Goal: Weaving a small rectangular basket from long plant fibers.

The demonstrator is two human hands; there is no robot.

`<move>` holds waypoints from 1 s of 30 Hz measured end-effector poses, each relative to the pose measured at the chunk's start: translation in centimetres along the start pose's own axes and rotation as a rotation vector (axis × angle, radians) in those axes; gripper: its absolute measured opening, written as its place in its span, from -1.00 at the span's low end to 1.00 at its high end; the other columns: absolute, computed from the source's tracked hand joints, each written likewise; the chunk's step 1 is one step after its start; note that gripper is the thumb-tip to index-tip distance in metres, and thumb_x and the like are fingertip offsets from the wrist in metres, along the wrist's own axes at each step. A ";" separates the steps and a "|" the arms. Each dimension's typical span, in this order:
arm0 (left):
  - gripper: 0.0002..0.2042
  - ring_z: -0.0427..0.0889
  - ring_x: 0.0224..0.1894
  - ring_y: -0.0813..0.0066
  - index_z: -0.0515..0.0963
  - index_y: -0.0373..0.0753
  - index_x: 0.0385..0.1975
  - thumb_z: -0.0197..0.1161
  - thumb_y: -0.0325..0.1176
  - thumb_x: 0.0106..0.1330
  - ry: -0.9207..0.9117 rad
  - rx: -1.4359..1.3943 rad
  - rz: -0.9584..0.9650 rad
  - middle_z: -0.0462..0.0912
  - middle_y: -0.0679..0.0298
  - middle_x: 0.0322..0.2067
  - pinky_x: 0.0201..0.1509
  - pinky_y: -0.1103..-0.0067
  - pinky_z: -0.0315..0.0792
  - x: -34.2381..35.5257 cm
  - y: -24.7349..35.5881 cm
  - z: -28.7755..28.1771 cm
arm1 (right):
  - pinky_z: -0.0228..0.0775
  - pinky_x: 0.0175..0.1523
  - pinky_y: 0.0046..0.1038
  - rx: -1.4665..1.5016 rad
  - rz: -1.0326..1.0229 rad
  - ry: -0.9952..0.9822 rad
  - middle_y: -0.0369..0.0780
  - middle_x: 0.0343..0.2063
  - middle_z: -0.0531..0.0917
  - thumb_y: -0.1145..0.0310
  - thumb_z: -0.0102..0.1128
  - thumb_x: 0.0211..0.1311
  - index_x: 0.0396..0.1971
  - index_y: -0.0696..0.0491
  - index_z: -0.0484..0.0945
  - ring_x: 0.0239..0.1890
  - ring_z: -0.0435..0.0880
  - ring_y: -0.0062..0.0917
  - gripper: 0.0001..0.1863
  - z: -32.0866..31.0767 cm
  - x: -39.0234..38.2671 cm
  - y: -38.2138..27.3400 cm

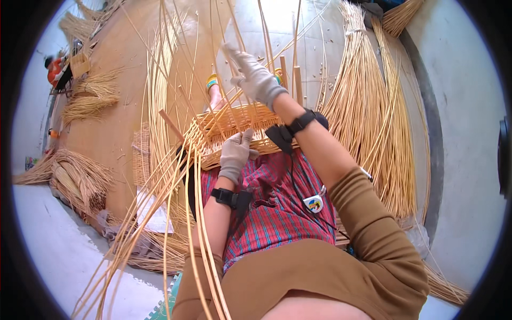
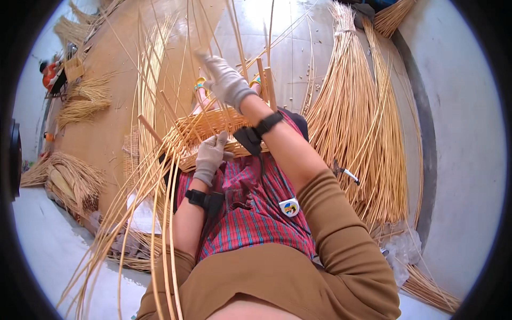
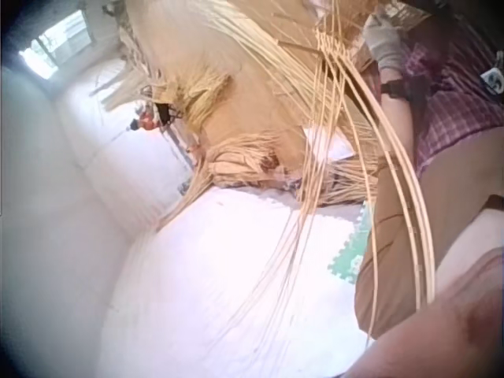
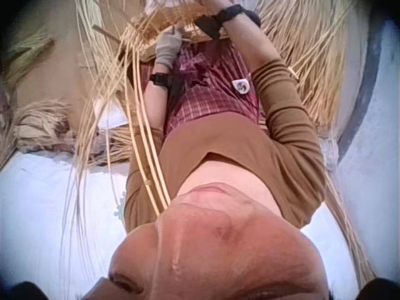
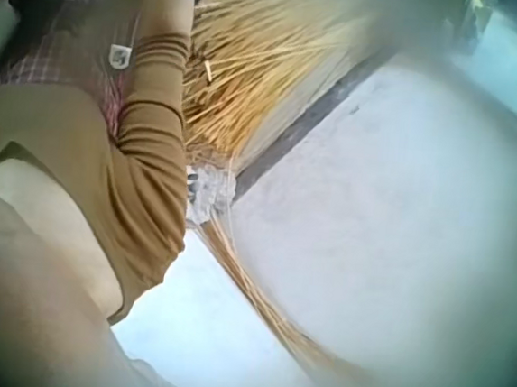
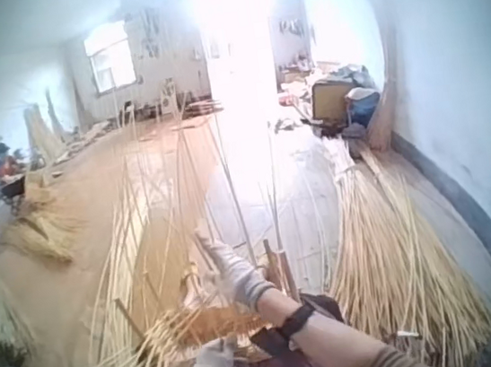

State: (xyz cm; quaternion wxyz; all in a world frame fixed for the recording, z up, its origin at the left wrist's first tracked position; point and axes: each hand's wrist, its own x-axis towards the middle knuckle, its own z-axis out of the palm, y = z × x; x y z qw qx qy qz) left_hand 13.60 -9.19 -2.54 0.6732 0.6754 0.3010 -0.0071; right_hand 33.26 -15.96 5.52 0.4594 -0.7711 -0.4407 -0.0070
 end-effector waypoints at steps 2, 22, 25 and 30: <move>-0.63 0.69 -0.60 0.51 0.64 -0.29 -0.24 0.23 -0.04 0.48 -0.003 0.103 -0.083 0.69 0.23 -0.59 -0.51 0.58 0.53 -0.5 0.6 -1.7 | 0.43 0.25 -0.38 0.528 0.490 0.078 -0.03 0.22 0.55 0.41 0.10 0.40 0.58 -0.17 -0.17 0.06 0.67 -0.33 -0.13 -1.2 -1.3 -4.4; -0.60 0.59 -0.43 0.59 0.44 -0.26 0.08 0.42 -0.43 0.29 0.378 -0.117 0.427 0.67 0.22 -0.26 -0.33 0.68 0.49 -1.0 4.3 0.3 | 0.61 0.04 -0.42 1.113 0.624 0.535 -0.23 -0.33 0.69 0.34 0.04 0.56 -0.11 0.09 0.51 -0.21 0.71 -0.49 -0.85 -6.4 -20.5 -0.6; -0.69 0.70 -0.43 0.40 0.38 -0.26 0.17 0.17 -0.41 0.49 0.147 -0.020 0.525 0.61 0.11 -0.04 -0.45 0.59 0.57 -2.0 4.0 2.1 | 0.63 0.01 -0.45 0.978 0.589 0.737 -0.21 -0.25 0.72 0.39 0.07 0.53 -0.13 0.05 0.52 -0.15 0.73 -0.49 -0.92 -8.8 -22.9 -0.2; -0.70 0.57 -0.68 0.50 0.54 -0.20 -0.06 0.10 -0.08 0.55 -0.312 0.371 -0.164 0.62 0.28 -0.52 -0.65 0.54 0.43 0.8 5.5 6.9 | 0.60 -0.19 -0.49 0.638 0.656 0.667 -0.23 -0.27 0.74 0.50 0.10 0.46 -0.04 0.02 0.47 -0.23 0.74 -0.48 -0.85 -9.5 -22.1 1.9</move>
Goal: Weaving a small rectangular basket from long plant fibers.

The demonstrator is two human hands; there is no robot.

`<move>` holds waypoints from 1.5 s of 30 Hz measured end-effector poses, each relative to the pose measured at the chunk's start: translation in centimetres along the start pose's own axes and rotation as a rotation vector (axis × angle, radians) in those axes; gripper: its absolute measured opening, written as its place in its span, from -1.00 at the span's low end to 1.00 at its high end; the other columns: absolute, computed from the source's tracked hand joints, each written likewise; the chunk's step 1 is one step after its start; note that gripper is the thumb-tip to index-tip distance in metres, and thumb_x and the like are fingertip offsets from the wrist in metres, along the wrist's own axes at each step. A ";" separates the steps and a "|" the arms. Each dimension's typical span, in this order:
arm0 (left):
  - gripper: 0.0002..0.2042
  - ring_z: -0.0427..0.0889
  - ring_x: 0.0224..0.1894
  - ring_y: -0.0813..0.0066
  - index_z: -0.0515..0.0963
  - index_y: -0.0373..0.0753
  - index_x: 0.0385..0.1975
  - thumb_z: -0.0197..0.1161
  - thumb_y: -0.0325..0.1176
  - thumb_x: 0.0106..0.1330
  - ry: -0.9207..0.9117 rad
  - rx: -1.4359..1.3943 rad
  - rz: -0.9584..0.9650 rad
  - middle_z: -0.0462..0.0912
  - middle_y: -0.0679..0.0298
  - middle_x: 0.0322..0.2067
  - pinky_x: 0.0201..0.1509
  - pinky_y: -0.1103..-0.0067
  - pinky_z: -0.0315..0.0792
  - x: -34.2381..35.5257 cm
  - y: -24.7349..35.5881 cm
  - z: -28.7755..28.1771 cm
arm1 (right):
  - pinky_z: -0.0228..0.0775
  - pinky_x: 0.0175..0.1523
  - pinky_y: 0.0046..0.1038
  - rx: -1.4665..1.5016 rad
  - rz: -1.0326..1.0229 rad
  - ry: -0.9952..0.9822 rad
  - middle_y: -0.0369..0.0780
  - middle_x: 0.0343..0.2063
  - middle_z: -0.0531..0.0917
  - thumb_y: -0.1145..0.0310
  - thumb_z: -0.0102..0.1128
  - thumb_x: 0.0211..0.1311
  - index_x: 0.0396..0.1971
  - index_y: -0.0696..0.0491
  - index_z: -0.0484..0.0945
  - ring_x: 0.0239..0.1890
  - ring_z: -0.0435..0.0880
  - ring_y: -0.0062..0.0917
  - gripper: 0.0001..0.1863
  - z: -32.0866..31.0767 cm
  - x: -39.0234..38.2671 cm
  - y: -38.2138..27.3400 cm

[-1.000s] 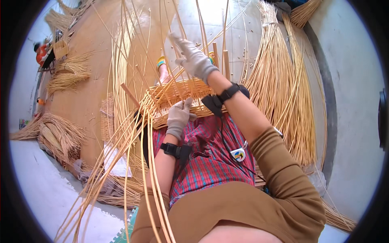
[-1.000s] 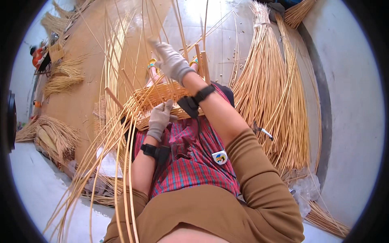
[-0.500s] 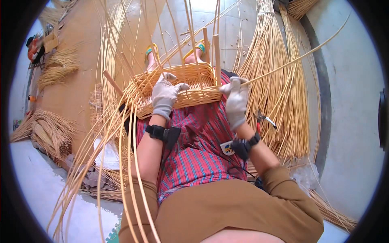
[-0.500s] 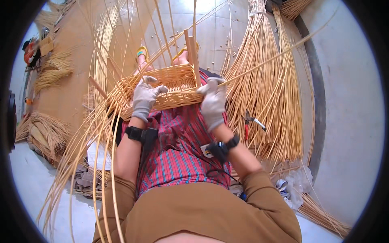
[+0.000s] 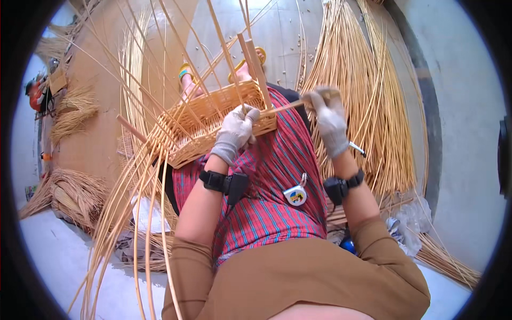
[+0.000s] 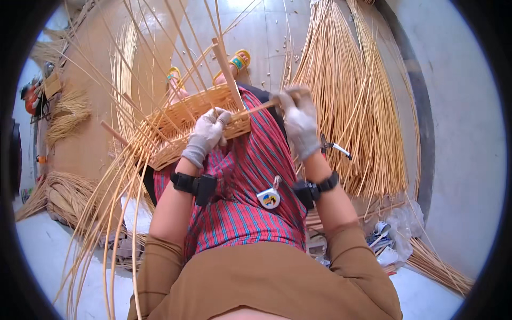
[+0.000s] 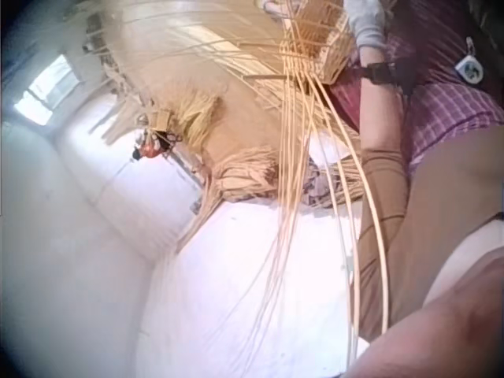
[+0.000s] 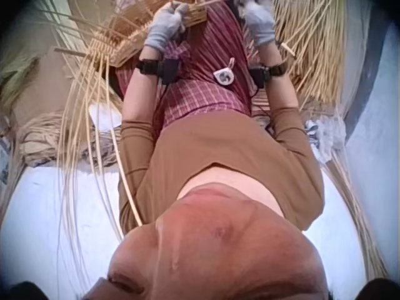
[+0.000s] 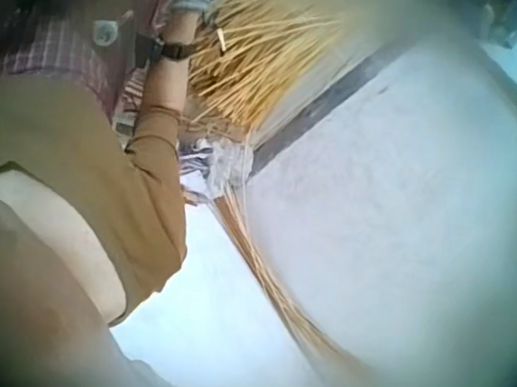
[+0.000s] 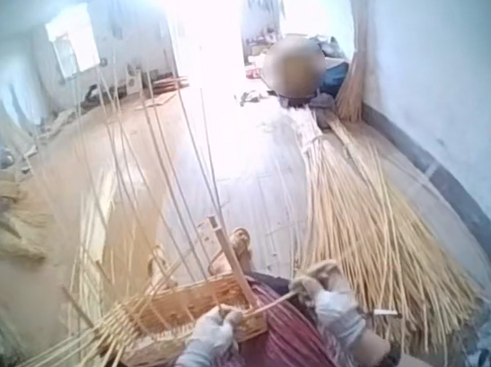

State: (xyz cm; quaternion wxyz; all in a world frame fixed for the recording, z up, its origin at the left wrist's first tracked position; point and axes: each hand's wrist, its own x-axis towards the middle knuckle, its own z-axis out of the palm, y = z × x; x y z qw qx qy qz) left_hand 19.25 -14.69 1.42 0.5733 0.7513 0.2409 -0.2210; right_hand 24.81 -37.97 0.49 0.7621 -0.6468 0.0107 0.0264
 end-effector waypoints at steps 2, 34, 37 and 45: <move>-0.70 0.47 -0.73 0.56 0.55 -0.20 -0.14 0.11 -0.07 0.55 0.091 0.015 0.100 0.55 0.34 -0.60 -0.67 0.56 0.35 0.6 -1.3 1.2 | 0.60 -0.17 -0.47 -0.493 -0.801 -0.254 -0.17 -0.13 0.72 0.61 0.13 0.32 0.09 0.09 0.48 -0.17 0.74 -0.43 -0.65 2.8 4.5 -0.7; -0.26 0.65 0.02 -0.09 0.34 -0.12 0.22 0.53 -0.19 -0.01 0.406 1.454 0.410 0.61 -0.06 -0.01 0.07 0.17 0.54 -2.0 1.6 -4.7 | 0.50 0.22 -0.25 -1.606 -0.276 -0.576 -0.08 0.05 0.71 -0.44 0.25 -0.09 -0.03 -0.02 0.75 0.15 0.66 -0.24 -0.17 11.5 3.7 -5.6; -0.34 0.69 -0.04 -0.06 0.37 -0.18 0.19 0.44 -0.22 0.04 0.286 1.435 0.415 0.62 -0.07 0.02 0.07 0.20 0.54 -2.5 2.1 -3.9 | 0.50 0.20 -0.26 -1.719 -0.237 -0.644 -0.07 0.05 0.71 -0.45 0.24 -0.08 -0.03 -0.10 0.76 0.13 0.67 -0.25 -0.21 12.0 3.4 -3.5; 0.07 0.52 0.22 0.01 0.15 -0.11 0.45 0.62 0.00 -0.12 0.435 1.260 0.532 0.52 -0.02 0.14 0.34 0.22 0.37 -5.0 -0.4 -5.2 | -0.04 0.50 0.06 -1.498 -0.897 -0.294 0.01 0.16 0.58 -0.44 0.32 -0.07 0.39 -0.14 0.34 0.37 0.39 -0.14 0.05 9.5 -1.1 -3.8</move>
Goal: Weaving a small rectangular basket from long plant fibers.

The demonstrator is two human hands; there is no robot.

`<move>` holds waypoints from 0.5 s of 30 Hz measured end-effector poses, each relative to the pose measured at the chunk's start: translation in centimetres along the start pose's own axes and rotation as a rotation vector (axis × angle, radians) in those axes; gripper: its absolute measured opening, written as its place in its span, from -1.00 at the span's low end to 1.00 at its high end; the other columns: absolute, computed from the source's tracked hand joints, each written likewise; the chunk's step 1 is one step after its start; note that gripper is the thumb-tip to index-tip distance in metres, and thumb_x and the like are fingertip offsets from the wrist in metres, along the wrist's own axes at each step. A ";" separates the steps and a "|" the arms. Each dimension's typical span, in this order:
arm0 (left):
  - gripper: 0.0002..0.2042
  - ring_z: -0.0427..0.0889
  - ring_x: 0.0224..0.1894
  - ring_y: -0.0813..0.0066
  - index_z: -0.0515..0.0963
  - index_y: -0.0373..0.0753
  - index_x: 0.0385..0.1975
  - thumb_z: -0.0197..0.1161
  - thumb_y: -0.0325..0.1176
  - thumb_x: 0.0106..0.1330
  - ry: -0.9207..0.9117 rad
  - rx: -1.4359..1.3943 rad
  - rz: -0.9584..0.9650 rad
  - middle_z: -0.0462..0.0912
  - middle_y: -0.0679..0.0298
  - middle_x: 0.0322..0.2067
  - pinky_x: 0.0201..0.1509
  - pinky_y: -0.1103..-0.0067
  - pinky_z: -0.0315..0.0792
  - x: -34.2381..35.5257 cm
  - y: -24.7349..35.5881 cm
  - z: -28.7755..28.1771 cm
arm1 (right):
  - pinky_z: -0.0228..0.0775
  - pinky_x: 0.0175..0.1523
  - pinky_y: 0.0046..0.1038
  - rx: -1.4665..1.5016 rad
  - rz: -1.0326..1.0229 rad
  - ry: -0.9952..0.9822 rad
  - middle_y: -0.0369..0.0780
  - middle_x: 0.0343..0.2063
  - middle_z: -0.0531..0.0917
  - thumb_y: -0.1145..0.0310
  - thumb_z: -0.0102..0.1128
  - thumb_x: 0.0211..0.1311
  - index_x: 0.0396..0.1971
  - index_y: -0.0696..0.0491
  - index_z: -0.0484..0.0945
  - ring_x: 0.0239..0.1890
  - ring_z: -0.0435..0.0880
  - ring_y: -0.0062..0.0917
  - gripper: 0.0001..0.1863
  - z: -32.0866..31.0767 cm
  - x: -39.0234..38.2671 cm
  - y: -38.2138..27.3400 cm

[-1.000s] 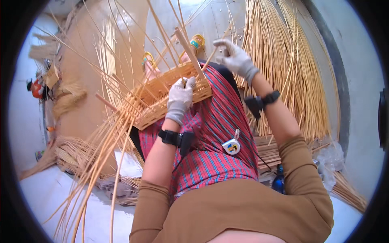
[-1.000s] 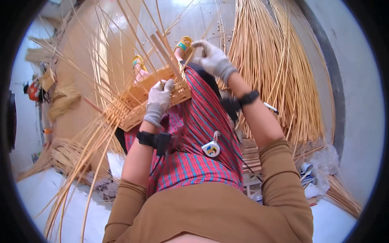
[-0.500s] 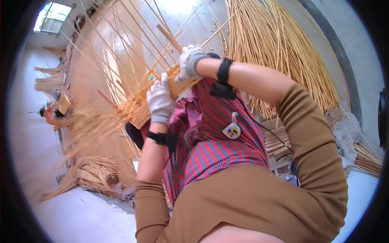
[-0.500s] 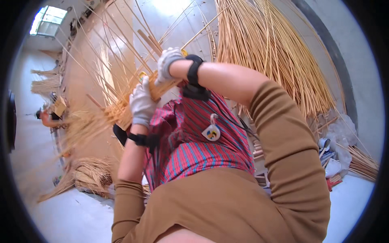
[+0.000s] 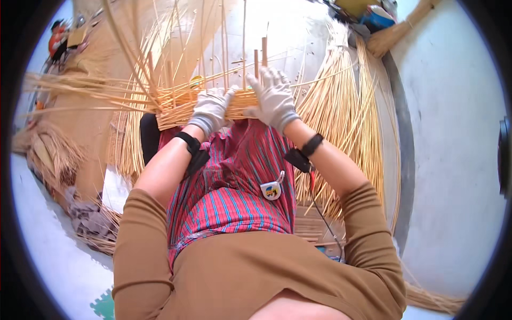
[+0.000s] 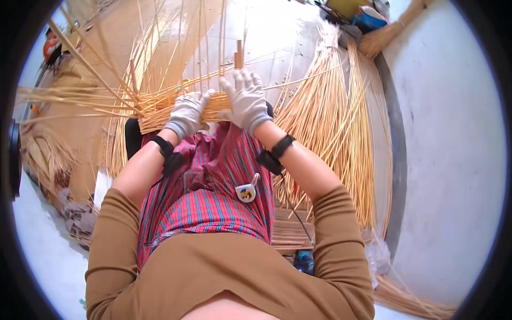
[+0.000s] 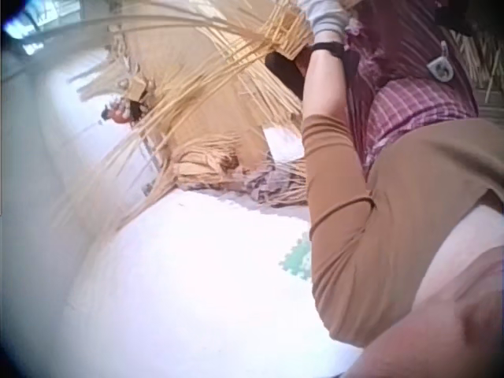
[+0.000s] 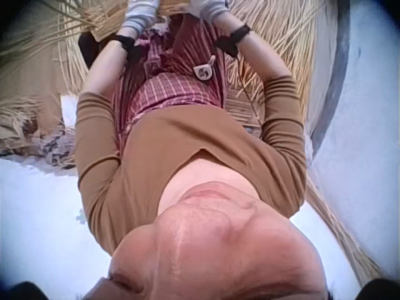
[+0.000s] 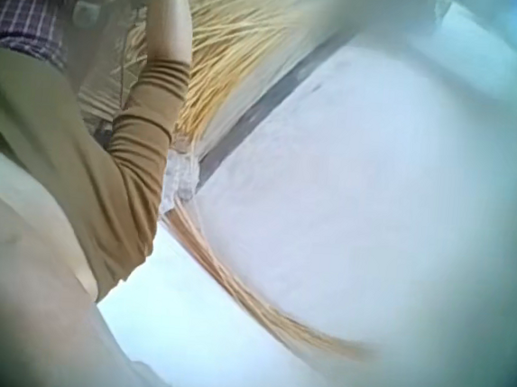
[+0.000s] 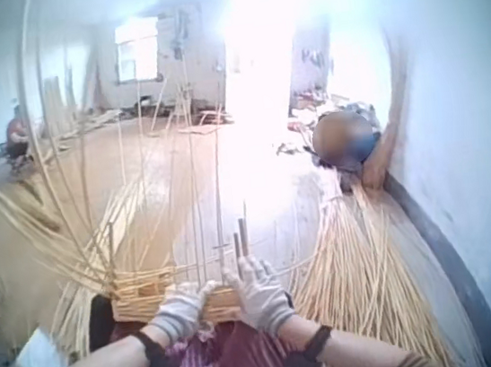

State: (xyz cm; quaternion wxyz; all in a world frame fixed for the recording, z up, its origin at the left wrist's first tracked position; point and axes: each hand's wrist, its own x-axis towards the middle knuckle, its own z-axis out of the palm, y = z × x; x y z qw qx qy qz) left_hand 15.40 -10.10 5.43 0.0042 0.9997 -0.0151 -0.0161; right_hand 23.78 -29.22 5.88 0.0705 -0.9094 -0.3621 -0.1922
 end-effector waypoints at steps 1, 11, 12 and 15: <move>0.07 0.53 0.21 0.03 0.18 -0.11 0.44 0.61 0.04 -0.12 0.066 0.056 0.003 0.54 -0.01 0.12 0.33 0.23 0.37 -0.2 0.4 0.0 | -0.10 0.52 0.05 -0.059 -0.152 -0.148 0.04 0.13 0.58 -0.44 0.35 -0.11 0.43 -0.13 0.25 0.37 0.38 -0.11 0.12 -0.4 -0.1 -0.4; -0.23 0.68 -0.14 -0.01 0.45 -0.08 0.11 0.47 0.28 -0.03 0.193 -0.186 0.067 0.66 0.03 -0.20 -0.07 0.21 0.52 0.9 -1.7 1.4 | 0.24 0.26 -0.26 -0.078 -0.178 -0.425 -0.18 -0.24 0.74 -0.31 0.55 -0.28 0.03 -0.10 0.51 -0.07 0.71 -0.33 -0.12 1.3 3.3 -3.4; -0.23 0.68 -0.13 0.00 0.46 -0.08 0.10 0.47 0.28 -0.04 0.188 -0.187 0.058 0.66 0.03 -0.19 -0.07 0.21 0.52 1.2 -1.9 1.5 | 0.25 0.24 -0.28 -0.090 -0.164 -0.443 -0.18 -0.23 0.74 -0.30 0.56 -0.30 0.03 -0.10 0.52 -0.06 0.71 -0.33 -0.13 1.4 3.9 -3.7; -0.24 0.68 -0.14 -0.01 0.47 -0.07 0.07 0.49 0.26 -0.06 0.193 -0.202 0.051 0.66 0.03 -0.19 -0.06 0.21 0.53 1.1 -1.6 1.5 | 0.27 0.21 -0.30 -0.054 -0.133 -0.457 -0.17 -0.20 0.74 -0.27 0.60 -0.35 0.01 -0.10 0.54 -0.03 0.70 -0.33 -0.13 1.4 3.5 -4.0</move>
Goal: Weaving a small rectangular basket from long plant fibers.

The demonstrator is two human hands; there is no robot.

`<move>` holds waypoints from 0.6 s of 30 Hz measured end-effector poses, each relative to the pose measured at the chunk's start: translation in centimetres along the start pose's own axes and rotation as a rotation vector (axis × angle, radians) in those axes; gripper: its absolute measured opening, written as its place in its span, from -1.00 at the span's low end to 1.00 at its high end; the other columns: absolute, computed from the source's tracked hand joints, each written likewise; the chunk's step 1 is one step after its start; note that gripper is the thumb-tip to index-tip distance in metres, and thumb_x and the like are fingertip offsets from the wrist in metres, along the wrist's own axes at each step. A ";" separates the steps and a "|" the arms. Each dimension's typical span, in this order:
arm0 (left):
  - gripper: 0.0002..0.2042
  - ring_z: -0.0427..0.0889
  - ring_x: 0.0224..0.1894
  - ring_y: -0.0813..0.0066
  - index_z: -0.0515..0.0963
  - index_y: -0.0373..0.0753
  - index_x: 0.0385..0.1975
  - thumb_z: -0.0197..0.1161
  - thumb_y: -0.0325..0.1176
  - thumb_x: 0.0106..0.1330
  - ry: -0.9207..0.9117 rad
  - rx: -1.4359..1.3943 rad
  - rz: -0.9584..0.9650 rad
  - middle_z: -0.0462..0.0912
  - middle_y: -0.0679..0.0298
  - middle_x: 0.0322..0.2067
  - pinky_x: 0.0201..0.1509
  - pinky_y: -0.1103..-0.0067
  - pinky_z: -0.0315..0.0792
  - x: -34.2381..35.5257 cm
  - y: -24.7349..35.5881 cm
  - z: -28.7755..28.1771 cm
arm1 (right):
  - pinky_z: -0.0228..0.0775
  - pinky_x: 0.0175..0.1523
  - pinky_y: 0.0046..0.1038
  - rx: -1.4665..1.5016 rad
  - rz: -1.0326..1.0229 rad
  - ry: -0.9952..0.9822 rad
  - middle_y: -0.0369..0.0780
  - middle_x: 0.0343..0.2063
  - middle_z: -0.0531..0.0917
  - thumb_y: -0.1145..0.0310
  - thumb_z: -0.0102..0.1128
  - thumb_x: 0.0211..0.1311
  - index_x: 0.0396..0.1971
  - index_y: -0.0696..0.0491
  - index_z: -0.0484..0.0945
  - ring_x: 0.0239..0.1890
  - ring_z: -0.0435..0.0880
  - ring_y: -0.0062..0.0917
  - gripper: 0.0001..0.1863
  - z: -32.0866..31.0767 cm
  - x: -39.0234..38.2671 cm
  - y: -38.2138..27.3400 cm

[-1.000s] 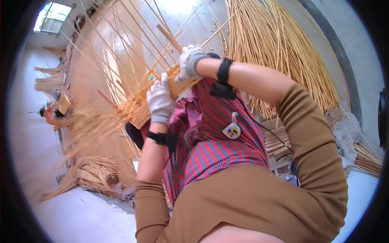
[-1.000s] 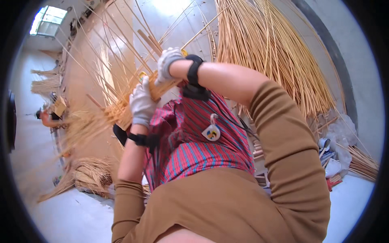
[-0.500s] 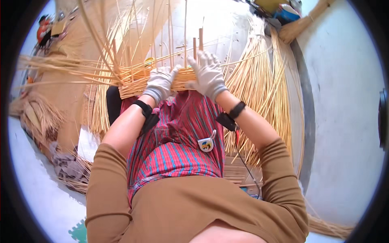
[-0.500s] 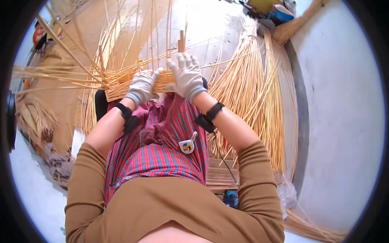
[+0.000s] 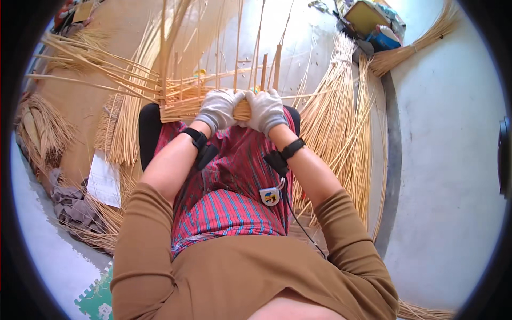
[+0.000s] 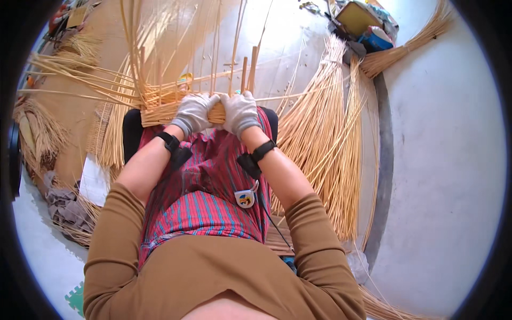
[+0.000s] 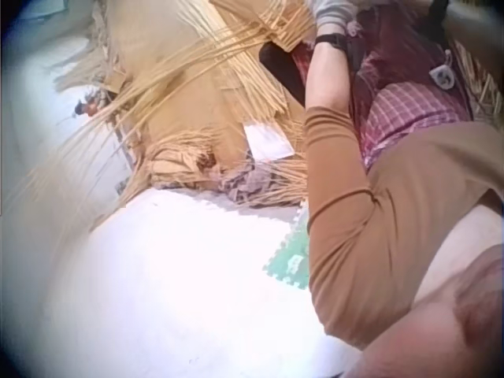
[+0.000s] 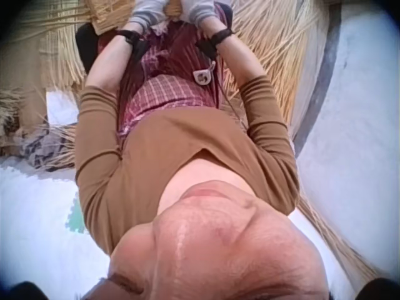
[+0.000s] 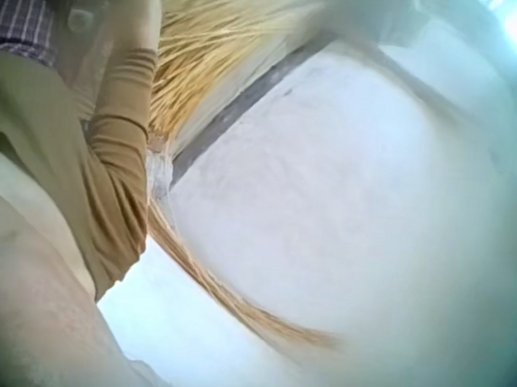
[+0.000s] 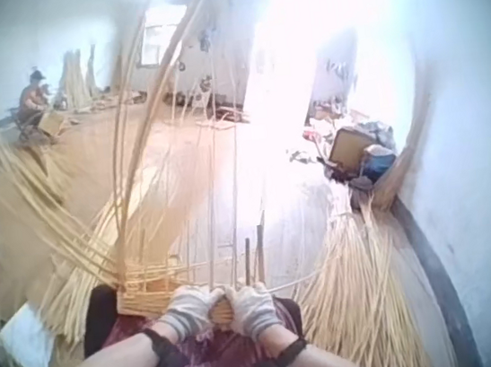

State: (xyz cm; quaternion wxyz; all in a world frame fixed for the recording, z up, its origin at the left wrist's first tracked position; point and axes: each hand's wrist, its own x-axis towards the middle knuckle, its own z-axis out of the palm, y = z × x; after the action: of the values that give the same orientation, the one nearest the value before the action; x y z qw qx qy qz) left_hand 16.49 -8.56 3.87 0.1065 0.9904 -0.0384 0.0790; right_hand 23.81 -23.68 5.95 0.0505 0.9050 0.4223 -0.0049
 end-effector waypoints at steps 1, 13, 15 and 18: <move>-0.23 0.68 -0.12 0.01 0.47 -0.06 0.08 0.51 0.26 -0.09 -0.021 0.023 -0.009 0.66 0.05 -0.18 -0.04 0.22 0.52 0.1 0.3 -0.1 | 0.27 0.22 -0.29 -0.010 -0.003 0.014 -0.18 -0.19 0.74 -0.26 0.61 -0.35 0.00 -0.10 0.54 -0.02 0.69 -0.33 -0.14 0.1 -0.5 0.1; 0.02 0.45 0.29 0.07 0.27 -0.07 0.42 0.64 -0.11 -0.17 -0.040 0.015 -0.153 0.46 0.07 0.24 0.41 0.26 0.27 -8.2 -4.7 -3.5 | -0.32 0.59 -0.01 0.009 -0.120 0.210 0.00 0.42 0.30 -0.39 0.37 -0.10 0.50 -0.14 0.14 0.54 0.08 -0.13 0.17 -0.9 -1.8 -5.2; -0.01 0.50 0.25 0.06 0.30 -0.07 0.39 0.64 -0.09 -0.17 -0.129 0.028 -0.208 0.50 0.08 0.20 0.34 0.26 0.33 -6.4 -4.8 -3.4 | -0.40 0.58 0.06 -0.118 -0.109 0.158 -0.01 0.43 0.30 -0.50 0.26 -0.07 0.53 -0.18 0.06 0.56 0.05 -0.16 0.20 0.4 -0.3 -7.1; -0.13 0.63 0.09 0.05 0.38 -0.06 0.28 0.61 -0.04 -0.13 -0.123 0.040 -0.193 0.62 0.08 0.05 0.15 0.24 0.49 -6.4 -7.5 -1.2 | -0.45 0.59 0.02 -0.103 0.022 -0.050 -0.02 0.42 0.34 -0.49 0.27 -0.07 0.54 -0.19 0.03 0.56 0.05 -0.17 0.22 -0.9 1.6 -9.7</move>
State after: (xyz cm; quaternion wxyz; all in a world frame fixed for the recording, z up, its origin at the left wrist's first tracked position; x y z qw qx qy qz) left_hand 10.73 -0.59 2.40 0.0915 0.9944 0.0525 0.0084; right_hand 17.43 -16.17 5.94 0.1075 0.9055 0.4104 -0.0055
